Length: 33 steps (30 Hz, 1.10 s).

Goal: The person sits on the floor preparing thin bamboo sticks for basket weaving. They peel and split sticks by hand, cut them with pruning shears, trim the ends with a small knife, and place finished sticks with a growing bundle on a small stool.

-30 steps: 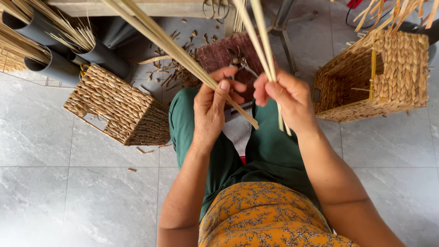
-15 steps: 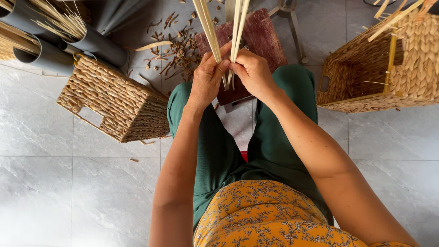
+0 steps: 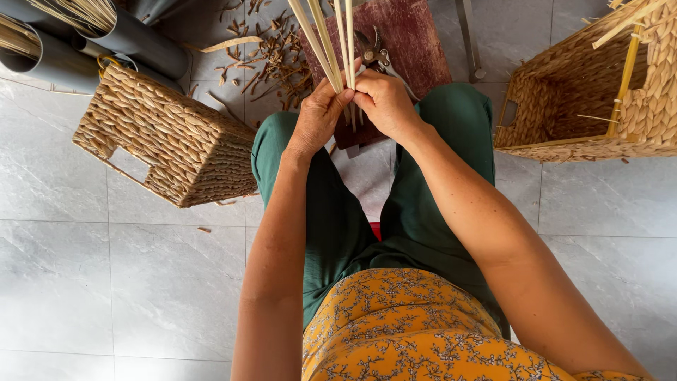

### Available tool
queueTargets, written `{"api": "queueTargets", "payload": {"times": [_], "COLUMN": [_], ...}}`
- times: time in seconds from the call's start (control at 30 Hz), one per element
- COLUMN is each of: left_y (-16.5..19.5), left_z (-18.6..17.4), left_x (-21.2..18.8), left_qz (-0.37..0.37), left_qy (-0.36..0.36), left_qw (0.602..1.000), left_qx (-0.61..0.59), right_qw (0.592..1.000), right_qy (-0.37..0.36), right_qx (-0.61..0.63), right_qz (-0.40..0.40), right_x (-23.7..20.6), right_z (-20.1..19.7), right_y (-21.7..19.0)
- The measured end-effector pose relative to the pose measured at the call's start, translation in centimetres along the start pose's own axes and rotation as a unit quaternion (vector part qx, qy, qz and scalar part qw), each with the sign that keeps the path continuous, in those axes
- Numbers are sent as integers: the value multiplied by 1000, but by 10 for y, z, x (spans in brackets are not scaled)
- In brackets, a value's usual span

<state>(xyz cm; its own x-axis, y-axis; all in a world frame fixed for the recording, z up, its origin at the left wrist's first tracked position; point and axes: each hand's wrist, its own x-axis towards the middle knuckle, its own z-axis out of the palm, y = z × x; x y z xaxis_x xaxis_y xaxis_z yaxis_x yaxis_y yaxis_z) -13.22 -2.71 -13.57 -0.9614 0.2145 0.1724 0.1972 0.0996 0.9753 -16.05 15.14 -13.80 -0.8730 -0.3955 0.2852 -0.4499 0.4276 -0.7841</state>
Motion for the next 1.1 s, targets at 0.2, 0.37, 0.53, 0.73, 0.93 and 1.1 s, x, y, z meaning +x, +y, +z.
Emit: {"api": "queueTargets", "payload": {"times": [0.2,0.37,0.53,0.73,0.93,1.1], "left_y": [2,8,9,8,18,24], "left_z": [4,5,7,9,9,12], "left_x": [-3,-8,-11,-14,-20,-23], "left_qz": [-2,4,3,21,1,-19], "left_qy": [11,14,-3,-27,-26,-23], "left_qw": [1000,999,999,999,998,994], "left_qx": [9,32,50,36,65,105], "right_qw": [998,998,999,999,998,998], "right_qy": [30,43,13,14,14,-23], "right_qx": [-16,11,24,-2,-23,13], "right_qz": [-57,-52,-38,-44,-58,-56], "right_x": [-5,-8,-12,-17,-23,-24], "right_z": [0,1,1,7,5,1], "right_y": [0,-3,1,8,1,3]}}
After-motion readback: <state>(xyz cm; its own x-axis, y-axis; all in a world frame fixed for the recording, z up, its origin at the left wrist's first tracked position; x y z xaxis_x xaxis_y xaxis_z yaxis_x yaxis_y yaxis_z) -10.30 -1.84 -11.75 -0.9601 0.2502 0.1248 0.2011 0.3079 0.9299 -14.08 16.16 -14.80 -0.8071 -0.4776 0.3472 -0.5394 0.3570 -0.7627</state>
